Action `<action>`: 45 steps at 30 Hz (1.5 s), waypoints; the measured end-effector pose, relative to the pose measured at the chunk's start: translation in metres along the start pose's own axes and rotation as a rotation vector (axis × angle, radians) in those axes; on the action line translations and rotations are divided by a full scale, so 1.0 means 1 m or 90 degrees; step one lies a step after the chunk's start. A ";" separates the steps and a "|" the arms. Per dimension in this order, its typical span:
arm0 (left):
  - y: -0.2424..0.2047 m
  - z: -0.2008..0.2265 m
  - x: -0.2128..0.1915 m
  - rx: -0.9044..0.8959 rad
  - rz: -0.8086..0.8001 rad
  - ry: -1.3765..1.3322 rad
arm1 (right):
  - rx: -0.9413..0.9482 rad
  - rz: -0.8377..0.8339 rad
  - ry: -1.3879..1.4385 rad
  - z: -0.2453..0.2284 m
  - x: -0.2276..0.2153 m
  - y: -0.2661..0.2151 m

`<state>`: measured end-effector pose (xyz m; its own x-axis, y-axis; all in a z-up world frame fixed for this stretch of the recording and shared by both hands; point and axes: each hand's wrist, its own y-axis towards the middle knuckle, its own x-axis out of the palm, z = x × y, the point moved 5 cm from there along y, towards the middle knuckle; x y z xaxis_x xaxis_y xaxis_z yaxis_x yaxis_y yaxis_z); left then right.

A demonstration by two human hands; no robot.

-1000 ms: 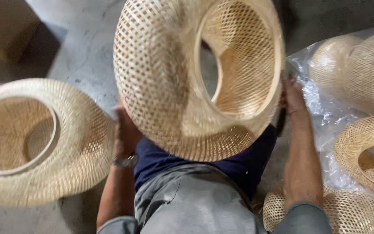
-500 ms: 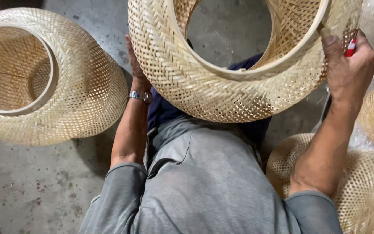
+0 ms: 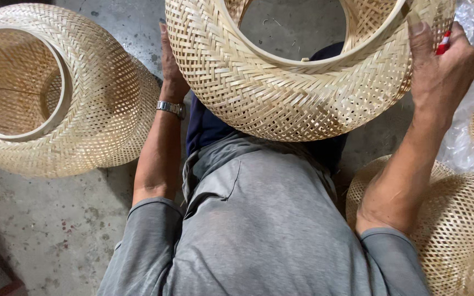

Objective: The person is sitting on the floor weaving a large, round bamboo basket. They use a small red-handled tool to tuck and secure the bamboo strips along the rim of the basket. Several other finished baskets are visible nearby.

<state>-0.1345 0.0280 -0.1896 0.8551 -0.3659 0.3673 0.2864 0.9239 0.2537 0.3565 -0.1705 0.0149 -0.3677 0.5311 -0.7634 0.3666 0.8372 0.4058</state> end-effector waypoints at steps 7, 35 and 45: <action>0.004 0.004 0.000 -0.093 0.125 -0.022 | -0.032 0.023 -0.041 0.001 0.004 0.007; 0.018 0.187 0.157 0.396 -0.125 0.549 | -0.024 0.016 0.000 -0.013 0.002 0.014; 0.023 0.187 0.261 0.167 -0.658 0.959 | -0.037 0.020 -0.008 -0.029 -0.001 0.021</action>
<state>0.0144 -0.0670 0.0798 0.0610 -0.1732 -0.9830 0.9440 0.3298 0.0005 0.3400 -0.1496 0.0393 -0.3459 0.5554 -0.7562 0.3266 0.8268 0.4579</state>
